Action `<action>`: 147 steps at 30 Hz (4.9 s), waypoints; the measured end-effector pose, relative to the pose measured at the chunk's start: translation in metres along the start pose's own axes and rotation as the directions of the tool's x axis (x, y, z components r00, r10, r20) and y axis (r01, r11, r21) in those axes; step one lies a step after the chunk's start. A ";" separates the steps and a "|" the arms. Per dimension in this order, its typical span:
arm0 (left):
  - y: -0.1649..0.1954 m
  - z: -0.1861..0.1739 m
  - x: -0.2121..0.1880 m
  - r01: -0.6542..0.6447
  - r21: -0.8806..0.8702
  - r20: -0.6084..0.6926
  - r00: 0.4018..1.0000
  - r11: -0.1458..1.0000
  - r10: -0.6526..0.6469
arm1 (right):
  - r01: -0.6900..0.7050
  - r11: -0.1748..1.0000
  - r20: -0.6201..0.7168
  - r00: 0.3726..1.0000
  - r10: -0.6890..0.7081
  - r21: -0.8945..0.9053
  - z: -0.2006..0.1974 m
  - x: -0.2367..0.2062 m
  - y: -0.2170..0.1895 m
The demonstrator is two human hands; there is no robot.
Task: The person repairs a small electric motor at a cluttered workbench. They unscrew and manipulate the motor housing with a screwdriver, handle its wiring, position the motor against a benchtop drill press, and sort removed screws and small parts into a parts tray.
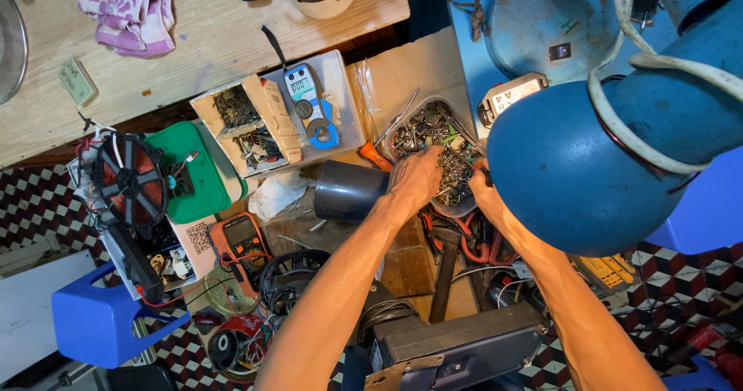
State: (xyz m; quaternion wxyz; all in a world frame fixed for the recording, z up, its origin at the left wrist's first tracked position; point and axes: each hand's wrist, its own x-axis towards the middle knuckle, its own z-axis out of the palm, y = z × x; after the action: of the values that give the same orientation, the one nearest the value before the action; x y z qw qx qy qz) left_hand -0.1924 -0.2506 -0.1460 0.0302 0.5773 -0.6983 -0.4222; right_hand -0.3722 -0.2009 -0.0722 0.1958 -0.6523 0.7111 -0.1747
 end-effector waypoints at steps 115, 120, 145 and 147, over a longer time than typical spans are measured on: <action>-0.116 -0.156 -0.438 -0.404 -0.328 -0.663 0.743 0.854 0.097 | 0.280 0.960 0.118 0.952 -0.281 0.026 -0.030 -0.232 -0.371; -0.114 -0.159 -0.441 -0.390 -0.288 -0.666 0.737 0.874 0.110 | 0.292 0.956 0.101 0.950 -0.295 0.043 -0.025 -0.231 -0.369; -0.080 -0.161 -0.432 -0.468 -0.082 -0.693 0.662 0.880 0.287 | 0.074 0.985 0.152 0.984 -0.098 0.157 -0.047 -0.226 -0.369; -0.073 -0.159 -0.428 -0.463 -0.051 -0.693 0.654 0.885 0.302 | -0.012 0.983 0.137 0.990 -0.013 0.181 -0.055 -0.228 -0.366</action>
State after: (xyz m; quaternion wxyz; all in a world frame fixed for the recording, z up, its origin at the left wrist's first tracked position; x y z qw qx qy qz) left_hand 0.0909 0.0186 0.1013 0.4313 0.5208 -0.6943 -0.2465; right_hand -0.0690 -0.0065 0.1711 0.3031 -0.6425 0.6768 -0.1932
